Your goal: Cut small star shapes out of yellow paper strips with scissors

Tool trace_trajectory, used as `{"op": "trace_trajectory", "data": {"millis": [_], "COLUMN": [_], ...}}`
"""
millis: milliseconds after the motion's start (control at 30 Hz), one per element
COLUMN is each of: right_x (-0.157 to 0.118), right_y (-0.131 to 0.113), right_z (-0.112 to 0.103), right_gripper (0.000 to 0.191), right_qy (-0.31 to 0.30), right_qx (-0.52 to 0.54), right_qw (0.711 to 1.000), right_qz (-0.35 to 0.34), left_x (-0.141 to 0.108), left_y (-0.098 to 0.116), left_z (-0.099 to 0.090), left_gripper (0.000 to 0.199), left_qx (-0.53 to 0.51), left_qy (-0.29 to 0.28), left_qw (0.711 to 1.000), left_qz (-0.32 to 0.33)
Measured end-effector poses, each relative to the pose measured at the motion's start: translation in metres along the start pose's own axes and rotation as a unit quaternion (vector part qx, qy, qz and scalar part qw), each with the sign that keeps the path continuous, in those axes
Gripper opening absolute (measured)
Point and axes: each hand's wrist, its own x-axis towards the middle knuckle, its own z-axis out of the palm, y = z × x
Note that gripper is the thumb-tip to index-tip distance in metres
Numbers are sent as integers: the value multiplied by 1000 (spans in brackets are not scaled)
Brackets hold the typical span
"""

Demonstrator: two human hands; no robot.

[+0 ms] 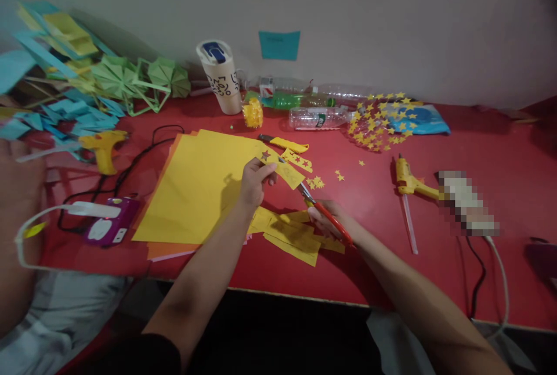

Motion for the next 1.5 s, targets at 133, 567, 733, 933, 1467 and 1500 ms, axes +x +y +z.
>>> {"op": "trace_trajectory", "data": {"millis": [133, 567, 733, 933, 1467, 1500], "right_x": [1, 1, 1, 1, 7, 7], "right_y": [1, -3, -1, -2, 9, 9], "right_z": [-1, 3, 2, 3, 2, 2], "right_gripper": [53, 51, 49, 51, 55, 55], "right_qy": [-5, 17, 17, 11, 20, 21], "right_qx": [-4, 5, 11, 10, 8, 7], "right_qw": [1000, 1000, 1000, 1000, 1000, 1000], "right_qz": [0, 8, 5, 6, 17, 17], "left_x": [1, -1, 1, 2, -1, -1], "left_y": [1, -7, -3, -1, 11, 11], "left_z": [-1, 2, -2, -5, 2, 2], "left_gripper": [24, 41, 30, 30, 20, 22], "left_qx": [-17, -60, -72, -72, -39, -40], "left_qy": [3, -44, -44, -63, -33, -34], "left_qw": [1000, 996, 996, 994, 998, 998], "left_qz": [6, -46, -37, -48, -43, -42]}}
